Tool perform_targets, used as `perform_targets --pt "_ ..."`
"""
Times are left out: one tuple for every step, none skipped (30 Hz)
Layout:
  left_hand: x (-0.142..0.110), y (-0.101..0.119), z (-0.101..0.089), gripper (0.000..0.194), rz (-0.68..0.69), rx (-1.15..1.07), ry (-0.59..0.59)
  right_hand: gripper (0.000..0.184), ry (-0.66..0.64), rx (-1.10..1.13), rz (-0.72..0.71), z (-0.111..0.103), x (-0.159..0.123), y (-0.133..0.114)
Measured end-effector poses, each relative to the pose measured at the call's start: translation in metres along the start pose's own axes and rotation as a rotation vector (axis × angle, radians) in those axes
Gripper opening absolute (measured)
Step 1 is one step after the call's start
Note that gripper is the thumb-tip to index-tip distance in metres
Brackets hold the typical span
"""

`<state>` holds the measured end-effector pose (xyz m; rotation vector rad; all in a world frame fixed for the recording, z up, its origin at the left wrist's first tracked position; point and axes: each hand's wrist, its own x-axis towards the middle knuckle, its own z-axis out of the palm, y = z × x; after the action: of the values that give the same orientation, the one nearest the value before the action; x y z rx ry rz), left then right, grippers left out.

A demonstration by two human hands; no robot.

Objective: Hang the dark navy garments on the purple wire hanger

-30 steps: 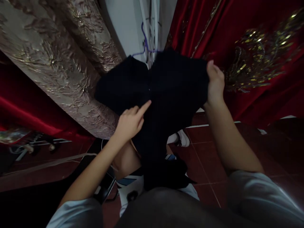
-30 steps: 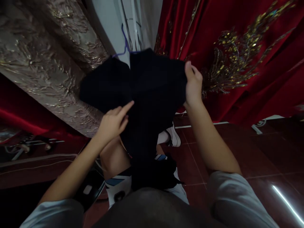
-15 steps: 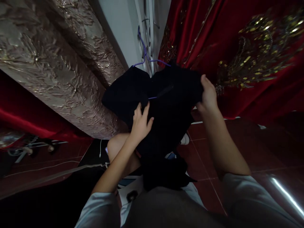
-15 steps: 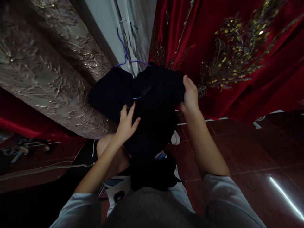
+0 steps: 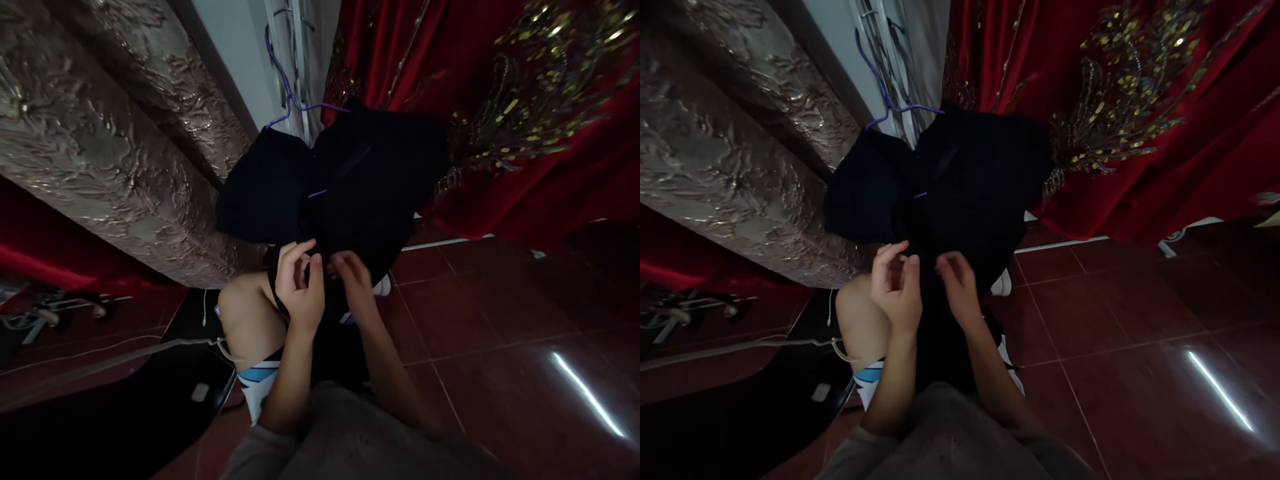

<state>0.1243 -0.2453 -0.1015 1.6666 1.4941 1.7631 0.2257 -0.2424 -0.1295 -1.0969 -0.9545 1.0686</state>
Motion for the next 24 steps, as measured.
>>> perform_targets --pt "-0.004 0.002 0.001 0.018 -0.005 0.005 0.029 0.033 -0.132 0.000 0.068 0.004 0.000 0.004" --pt "-0.008 0.003 0.002 0.013 -0.011 -0.006 0.061 0.039 -0.218 0.001 0.112 0.007 0.001 0.007" --pt "-0.011 0.003 0.002 0.008 -0.021 -0.042 0.088 0.043 -0.257 0.011 0.143 0.008 0.002 0.007" --pt "-0.013 0.003 0.002 0.004 -0.026 -0.103 0.109 0.045 -0.263 0.031 0.165 0.010 0.004 0.008" --pt "-0.014 0.002 0.002 0.002 -0.022 -0.178 0.121 0.045 -0.259 0.059 0.183 0.010 0.005 0.007" --pt "-0.015 0.001 0.002 0.001 -0.013 -0.252 0.127 0.044 -0.256 0.091 0.199 0.011 0.005 0.007" --pt "-0.015 0.001 0.002 0.002 0.001 -0.314 0.127 0.042 -0.246 0.129 0.208 0.011 0.005 0.007" --pt "-0.015 0.000 0.003 0.003 0.014 -0.358 0.125 0.039 -0.225 0.173 0.209 0.011 0.004 0.007" --pt "-0.014 0.000 0.003 0.003 0.022 -0.385 0.126 0.036 -0.202 0.217 0.207 0.012 0.004 0.008" --pt "-0.013 0.000 0.003 0.004 0.024 -0.400 0.129 0.034 -0.183 0.258 0.205 0.011 0.003 0.008" --pt "-0.012 -0.001 0.002 0.004 0.014 -0.406 0.133 0.032 -0.169 0.294 0.207 0.011 0.002 0.009" --pt "-0.011 -0.003 0.002 0.004 0.002 -0.411 0.146 0.030 -0.162 0.319 0.215 0.011 0.002 0.009" --pt "-0.010 -0.006 0.001 0.005 -0.019 -0.414 0.158 0.030 -0.157 0.333 0.227 0.010 0.002 0.009" --pt "-0.009 -0.010 0.000 0.009 -0.055 -0.422 0.160 0.029 -0.149 0.335 0.238 0.008 0.002 0.008" --pt "-0.009 -0.016 -0.001 0.015 -0.106 -0.438 0.140 0.029 -0.137 0.328 0.248 0.007 0.003 0.008" --pt "-0.008 -0.023 -0.003 0.022 -0.170 -0.461 0.091 0.028 -0.122 0.316 0.256 0.005 0.003 0.007" --pt "-0.007 -0.030 -0.005 0.029 -0.235 -0.484 0.017 0.027 -0.110 0.297 0.264 0.004 0.004 0.006" --pt "-0.006 -0.038 -0.008 0.034 -0.291 -0.496 -0.070 0.027 -0.105 0.273 0.271 0.003 0.005 0.005" --pt "-0.006 -0.044 -0.010 0.037 -0.327 -0.487 -0.152 0.028 -0.111 0.246 0.279 0.003 0.005 0.004" --pt "-0.005 -0.049 -0.011 0.038 -0.336 -0.458 -0.213 0.028 -0.134 0.217 0.290 0.002 0.005 0.003" --pt "-0.005 -0.052 -0.012 0.035 -0.323 -0.417 -0.254 0.029 -0.171 0.190 0.302 0.003 0.004 0.003" --pt "-0.006 -0.054 -0.013 0.030 -0.295 -0.375 -0.281 0.029 -0.211 0.169 0.311 0.003 0.003 0.003" --pt "-0.006 -0.054 -0.013 0.024 -0.262 -0.342 -0.296 0.028 -0.242 0.158 0.315 0.004 0.001 0.004" --pt "-0.007 -0.053 -0.012 0.018 -0.231 -0.320 -0.305 0.028 -0.258 0.157 0.315 0.004 -0.001 0.006"
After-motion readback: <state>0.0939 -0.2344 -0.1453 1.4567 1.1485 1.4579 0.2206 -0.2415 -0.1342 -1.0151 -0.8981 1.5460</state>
